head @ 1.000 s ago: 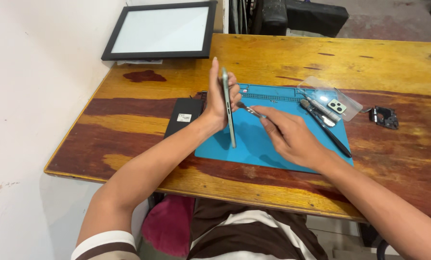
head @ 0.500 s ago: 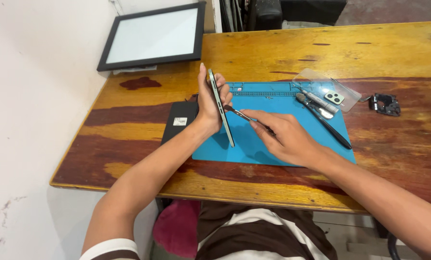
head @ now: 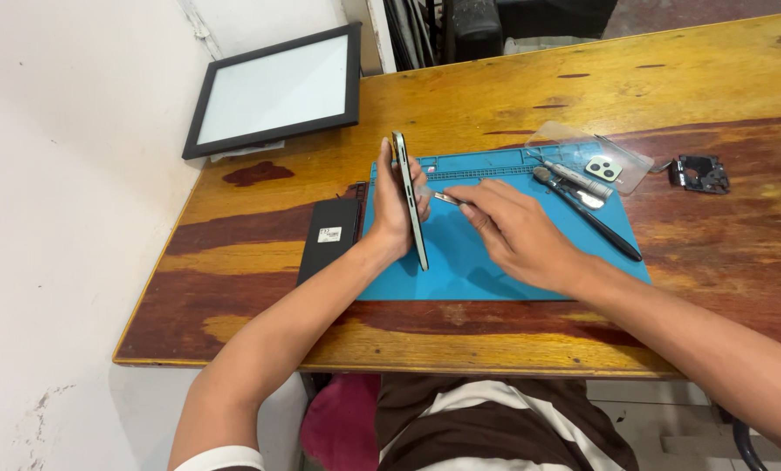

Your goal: The person disassembles a smartphone by removing screws and prying off the back cover. They then use a plastic tool to disconnect internal components and lift the battery, placing removed parts on the mat.

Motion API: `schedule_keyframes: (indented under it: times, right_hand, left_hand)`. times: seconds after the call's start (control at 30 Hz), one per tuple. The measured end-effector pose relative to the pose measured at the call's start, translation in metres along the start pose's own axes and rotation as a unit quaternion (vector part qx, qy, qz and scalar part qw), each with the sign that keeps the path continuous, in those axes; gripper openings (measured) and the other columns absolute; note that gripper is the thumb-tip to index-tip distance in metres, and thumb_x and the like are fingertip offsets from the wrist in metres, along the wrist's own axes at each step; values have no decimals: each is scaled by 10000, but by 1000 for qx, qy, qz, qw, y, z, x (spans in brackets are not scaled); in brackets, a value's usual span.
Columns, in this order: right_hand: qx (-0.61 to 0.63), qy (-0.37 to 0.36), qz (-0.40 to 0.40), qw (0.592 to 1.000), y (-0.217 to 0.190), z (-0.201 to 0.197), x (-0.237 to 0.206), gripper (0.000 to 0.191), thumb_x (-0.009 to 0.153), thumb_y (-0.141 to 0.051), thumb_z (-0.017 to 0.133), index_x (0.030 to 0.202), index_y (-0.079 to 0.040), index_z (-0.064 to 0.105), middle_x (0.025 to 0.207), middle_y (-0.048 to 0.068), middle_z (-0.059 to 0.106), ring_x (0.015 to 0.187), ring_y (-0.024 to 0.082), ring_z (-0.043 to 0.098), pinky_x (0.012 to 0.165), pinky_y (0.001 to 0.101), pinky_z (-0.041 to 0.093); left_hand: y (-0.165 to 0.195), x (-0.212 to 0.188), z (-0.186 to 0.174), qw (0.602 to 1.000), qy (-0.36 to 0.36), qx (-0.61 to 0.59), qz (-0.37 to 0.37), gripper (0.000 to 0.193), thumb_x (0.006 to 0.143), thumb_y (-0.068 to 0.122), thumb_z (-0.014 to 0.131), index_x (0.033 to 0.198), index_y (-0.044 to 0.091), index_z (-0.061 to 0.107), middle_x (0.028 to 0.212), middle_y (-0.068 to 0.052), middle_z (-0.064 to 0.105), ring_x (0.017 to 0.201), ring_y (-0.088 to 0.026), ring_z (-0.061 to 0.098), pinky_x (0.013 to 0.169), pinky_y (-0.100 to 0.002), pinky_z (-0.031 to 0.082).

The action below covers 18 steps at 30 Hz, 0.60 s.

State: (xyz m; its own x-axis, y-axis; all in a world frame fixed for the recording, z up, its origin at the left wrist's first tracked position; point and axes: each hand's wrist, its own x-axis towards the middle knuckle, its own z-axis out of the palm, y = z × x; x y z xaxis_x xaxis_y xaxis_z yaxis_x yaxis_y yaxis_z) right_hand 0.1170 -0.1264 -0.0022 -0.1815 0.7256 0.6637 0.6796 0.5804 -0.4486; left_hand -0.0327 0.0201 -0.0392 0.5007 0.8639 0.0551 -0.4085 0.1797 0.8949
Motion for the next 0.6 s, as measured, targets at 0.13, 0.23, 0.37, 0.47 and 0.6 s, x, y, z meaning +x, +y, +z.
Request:
schedule_keyframes:
  times: [0.13, 0.23, 0.37, 0.47, 0.6]
  right_hand:
    - [39, -22, 25, 999, 7, 2, -4, 201, 1010, -61, 592, 1193, -7, 653, 932, 165, 671, 749, 309, 645, 663, 389, 500]
    - [49, -16, 6, 999, 9, 6, -6, 189, 1016, -60, 587, 1182, 6, 647, 973, 172, 690, 781, 301, 662, 672, 375, 511]
    - [55, -26, 83, 995, 7, 8, -7, 180, 1001, -67, 590, 1153, -3, 660, 878, 150, 682, 650, 258, 622, 590, 370, 481]
    - [50, -20, 86, 995, 5, 7, -6, 178, 1000, -61, 587, 1151, -2, 663, 831, 153, 653, 631, 253, 590, 581, 370, 465]
    - [47, -10, 73, 996, 3, 6, -4, 169, 1005, -70, 594, 1142, -1, 664, 820, 149, 647, 643, 244, 596, 590, 367, 465]
  left_hand:
    - [-3, 1, -1, 999, 5, 31, 5, 581, 1008, 714, 296, 764, 197, 401, 537, 69, 316, 409, -81, 340, 399, -268, 283]
    - [-4, 0, -2, 1000, -3, 17, -6, 574, 1004, 712, 300, 779, 195, 411, 546, 57, 341, 428, -84, 363, 404, -260, 269]
    - [-3, -1, -2, 1000, 4, 18, -9, 570, 1004, 706, 303, 783, 191, 409, 554, 52, 353, 430, -86, 363, 412, -262, 268]
    - [-2, -1, -1, 1000, 0, 16, -5, 563, 1011, 695, 314, 772, 194, 403, 555, 57, 337, 422, -82, 333, 408, -263, 252]
    - [-1, -3, 0, 1000, 6, 28, -6, 571, 1026, 680, 336, 742, 188, 395, 554, 61, 311, 430, -84, 318, 411, -274, 257]
